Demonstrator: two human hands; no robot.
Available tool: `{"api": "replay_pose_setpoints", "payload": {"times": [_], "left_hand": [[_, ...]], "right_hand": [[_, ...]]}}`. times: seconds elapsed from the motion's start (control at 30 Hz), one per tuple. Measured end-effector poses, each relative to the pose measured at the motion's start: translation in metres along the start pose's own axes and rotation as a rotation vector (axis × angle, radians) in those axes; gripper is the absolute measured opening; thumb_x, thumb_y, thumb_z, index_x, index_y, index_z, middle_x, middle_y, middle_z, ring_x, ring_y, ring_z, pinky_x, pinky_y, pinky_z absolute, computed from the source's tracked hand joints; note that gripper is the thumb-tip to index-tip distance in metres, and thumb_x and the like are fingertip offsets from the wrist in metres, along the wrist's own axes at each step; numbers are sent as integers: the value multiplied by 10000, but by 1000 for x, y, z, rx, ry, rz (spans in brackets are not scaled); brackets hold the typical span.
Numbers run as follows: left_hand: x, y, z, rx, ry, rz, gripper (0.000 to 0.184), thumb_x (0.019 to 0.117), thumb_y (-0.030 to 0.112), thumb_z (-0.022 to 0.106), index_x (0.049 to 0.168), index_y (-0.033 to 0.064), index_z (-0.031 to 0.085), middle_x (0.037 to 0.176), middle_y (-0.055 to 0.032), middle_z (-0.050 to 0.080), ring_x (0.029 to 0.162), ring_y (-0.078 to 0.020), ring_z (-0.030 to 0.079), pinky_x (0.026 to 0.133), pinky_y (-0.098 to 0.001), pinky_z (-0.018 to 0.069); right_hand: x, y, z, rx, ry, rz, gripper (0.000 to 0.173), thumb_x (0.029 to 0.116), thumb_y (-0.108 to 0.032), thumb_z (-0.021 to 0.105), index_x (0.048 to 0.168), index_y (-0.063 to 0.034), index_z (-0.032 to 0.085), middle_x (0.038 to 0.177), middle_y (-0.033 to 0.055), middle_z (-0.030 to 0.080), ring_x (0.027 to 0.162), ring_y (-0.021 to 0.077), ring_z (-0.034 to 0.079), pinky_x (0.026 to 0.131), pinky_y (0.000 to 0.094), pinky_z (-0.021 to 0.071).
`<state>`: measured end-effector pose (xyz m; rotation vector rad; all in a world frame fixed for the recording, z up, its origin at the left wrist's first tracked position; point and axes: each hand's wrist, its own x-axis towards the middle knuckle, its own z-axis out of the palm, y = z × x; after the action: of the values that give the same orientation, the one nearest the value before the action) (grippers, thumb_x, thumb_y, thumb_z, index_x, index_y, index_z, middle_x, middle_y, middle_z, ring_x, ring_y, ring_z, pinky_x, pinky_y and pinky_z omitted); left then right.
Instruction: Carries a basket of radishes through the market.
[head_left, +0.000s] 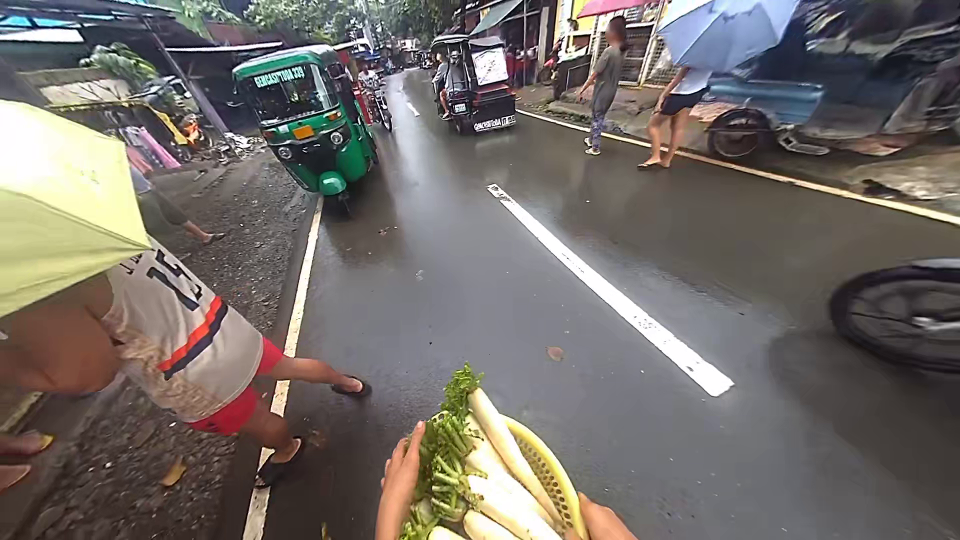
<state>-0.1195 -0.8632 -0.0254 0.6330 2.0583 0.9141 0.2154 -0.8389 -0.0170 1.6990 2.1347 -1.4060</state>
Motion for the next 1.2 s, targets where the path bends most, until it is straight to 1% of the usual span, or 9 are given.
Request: {"api": "replay_pose_setpoints", "payload": {"times": [0.1,0.37,0.5,0.57,0.6,0.73,1.03,1.1,1.2], "left_hand": [[-41,-34,-18,-86,98,-1,744,1026,676,346,1447,103,567,1504,-194,517,1442,-386,418,1172,-651,299],[-163,-114,-15,-27,237,-116,761,1073,597,192,1516,47,474,1575,-232,418,1497,-424,317,1205,-678,181],[-232,-136,-17,-97,291,-158,685,1096,497,226,1474,-7,495,1516,-274,467,1453,-414,386,1183,-644,255],[-264,-141,-14,-283,383,-169,566,1079,402,288,1327,-15,579,1255,-227,627,1165,-291,595,995,-538,471],[-278,-144,-14,-371,403,-165,527,1074,377,298,1272,-12,592,1131,-181,654,1024,-225,626,903,-481,516],[-323,-159,-24,-553,425,-98,415,1071,274,263,1146,8,573,870,-6,652,772,-37,637,739,-293,564],[-404,-218,-74,-599,553,-122,385,1066,273,288,1190,23,554,881,13,630,775,-12,622,731,-263,556],[-420,-241,-90,-473,581,-167,471,1083,322,273,1221,-14,573,999,-82,630,877,-83,608,813,-343,529],[-448,-281,-119,-291,574,-216,590,1101,362,228,1372,-78,513,1316,-283,568,1193,-278,573,1033,-502,450]], "right_hand": [[-11,0,11,-48,-56,-89,468,952,-331,631,1258,23,612,1053,232,719,1028,398,704,905,632,534],[-79,41,46,-148,-239,-128,513,969,-340,618,1300,50,577,1121,271,695,1089,424,682,926,637,521],[-116,65,71,-158,-318,-143,518,972,-348,609,1312,42,567,1122,265,695,1084,418,686,920,632,525],[-131,71,79,-160,-343,-167,511,970,-341,615,1304,43,573,1111,267,699,1077,423,687,916,638,525],[-139,73,83,-164,-356,-180,506,971,-337,616,1303,43,573,1111,266,698,1076,422,687,916,638,525],[-166,73,99,-190,-397,-221,500,977,-332,611,1295,52,574,1114,275,693,1080,431,682,920,637,521],[-212,50,158,-283,-469,-323,470,977,-322,624,1282,32,571,1086,249,697,1055,409,690,901,625,530],[-226,40,176,-312,-490,-332,464,979,-318,622,1281,30,564,1086,249,694,1060,409,688,903,622,531],[-251,25,207,-344,-504,-363,458,981,-304,621,1286,33,563,1093,256,691,1065,415,684,900,629,529]]}}
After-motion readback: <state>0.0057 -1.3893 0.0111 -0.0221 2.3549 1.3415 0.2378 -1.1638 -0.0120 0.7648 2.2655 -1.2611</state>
